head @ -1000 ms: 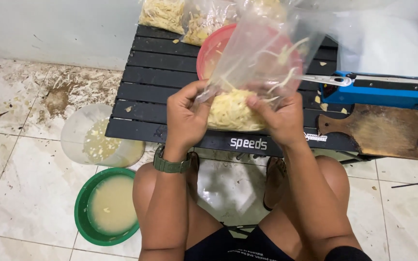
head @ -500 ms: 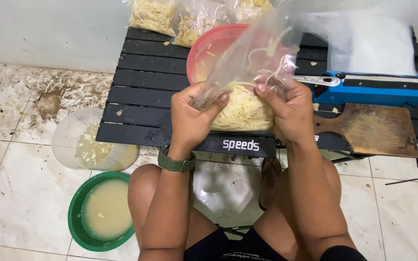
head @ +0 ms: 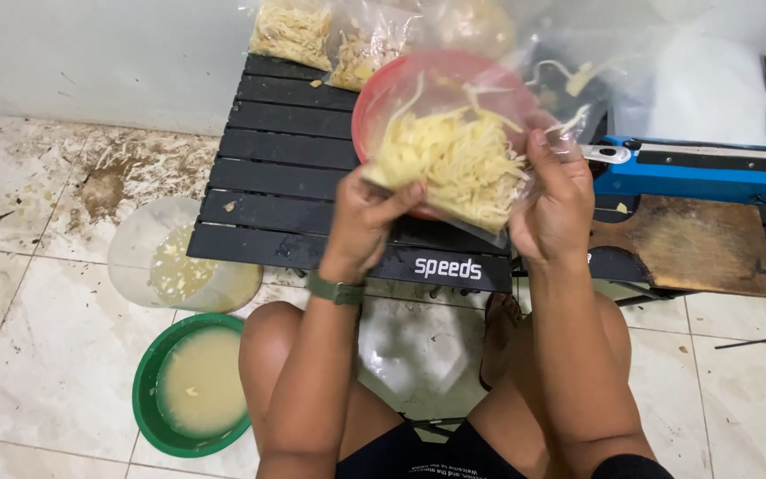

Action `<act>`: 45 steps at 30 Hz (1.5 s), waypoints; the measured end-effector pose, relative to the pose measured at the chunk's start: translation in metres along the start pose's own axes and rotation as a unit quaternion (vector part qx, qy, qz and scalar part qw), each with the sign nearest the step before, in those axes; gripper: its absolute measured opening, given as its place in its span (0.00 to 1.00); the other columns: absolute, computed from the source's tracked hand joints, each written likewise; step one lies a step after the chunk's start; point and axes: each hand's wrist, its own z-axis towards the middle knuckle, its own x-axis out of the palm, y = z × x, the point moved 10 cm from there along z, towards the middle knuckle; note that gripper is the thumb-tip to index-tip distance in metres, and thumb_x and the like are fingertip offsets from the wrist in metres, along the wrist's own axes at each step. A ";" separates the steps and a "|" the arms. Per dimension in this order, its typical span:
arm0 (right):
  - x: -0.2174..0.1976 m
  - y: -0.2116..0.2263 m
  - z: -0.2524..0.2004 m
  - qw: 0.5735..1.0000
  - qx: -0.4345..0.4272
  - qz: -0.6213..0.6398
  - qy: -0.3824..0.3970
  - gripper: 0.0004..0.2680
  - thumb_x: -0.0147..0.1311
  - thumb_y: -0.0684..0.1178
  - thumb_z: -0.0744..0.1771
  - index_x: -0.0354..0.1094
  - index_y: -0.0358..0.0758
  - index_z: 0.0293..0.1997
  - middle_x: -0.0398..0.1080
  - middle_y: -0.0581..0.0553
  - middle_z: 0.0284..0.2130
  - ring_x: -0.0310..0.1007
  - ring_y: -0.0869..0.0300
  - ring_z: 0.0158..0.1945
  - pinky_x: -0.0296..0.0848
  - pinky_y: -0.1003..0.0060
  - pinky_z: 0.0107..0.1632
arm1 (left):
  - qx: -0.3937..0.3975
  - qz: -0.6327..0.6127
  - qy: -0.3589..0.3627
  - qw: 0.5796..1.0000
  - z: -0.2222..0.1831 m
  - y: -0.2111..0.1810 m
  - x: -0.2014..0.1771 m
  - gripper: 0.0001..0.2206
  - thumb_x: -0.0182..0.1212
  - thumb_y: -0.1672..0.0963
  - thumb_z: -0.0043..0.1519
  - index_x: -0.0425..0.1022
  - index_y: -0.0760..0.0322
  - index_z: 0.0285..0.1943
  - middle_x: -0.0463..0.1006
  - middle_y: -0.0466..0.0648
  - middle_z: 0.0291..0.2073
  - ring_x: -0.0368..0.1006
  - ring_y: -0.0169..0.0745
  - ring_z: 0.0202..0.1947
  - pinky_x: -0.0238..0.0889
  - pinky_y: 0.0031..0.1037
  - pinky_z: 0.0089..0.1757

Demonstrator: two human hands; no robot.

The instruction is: The person scoops shredded bamboo shoots from a water-filled bowl into a plastic bag using a slotted spoon and holds the bag to prepare it for sealing.

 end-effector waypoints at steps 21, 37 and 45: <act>0.009 0.017 -0.006 0.990 0.006 -0.131 0.053 0.11 0.60 0.40 0.68 0.68 0.31 0.55 0.77 0.33 0.39 0.82 0.52 0.37 0.86 0.62 0.36 | 0.000 -0.003 -0.252 0.968 0.002 -0.025 -0.064 0.23 0.73 0.59 0.58 0.73 0.77 0.60 0.81 0.56 0.45 0.79 0.44 0.46 0.77 0.42 0.44; 0.003 0.079 -0.001 0.904 -0.148 -0.401 0.035 0.05 0.60 0.44 0.71 0.72 0.38 0.50 0.77 0.47 0.41 0.75 0.65 0.45 0.77 0.72 0.48 | -0.011 0.435 -0.079 0.897 0.062 -0.106 -0.026 0.13 0.78 0.55 0.55 0.76 0.57 0.41 0.86 0.45 0.41 0.87 0.43 0.45 0.85 0.27 0.40; 0.029 0.073 -0.008 0.876 -0.172 -0.437 0.105 0.04 0.58 0.43 0.70 0.73 0.38 0.48 0.76 0.46 0.42 0.77 0.60 0.48 0.79 0.67 0.51 | 0.045 0.475 -0.057 0.877 0.075 -0.111 -0.013 0.12 0.74 0.58 0.56 0.78 0.62 0.47 0.85 0.49 0.44 0.83 0.47 0.47 0.80 0.34 0.42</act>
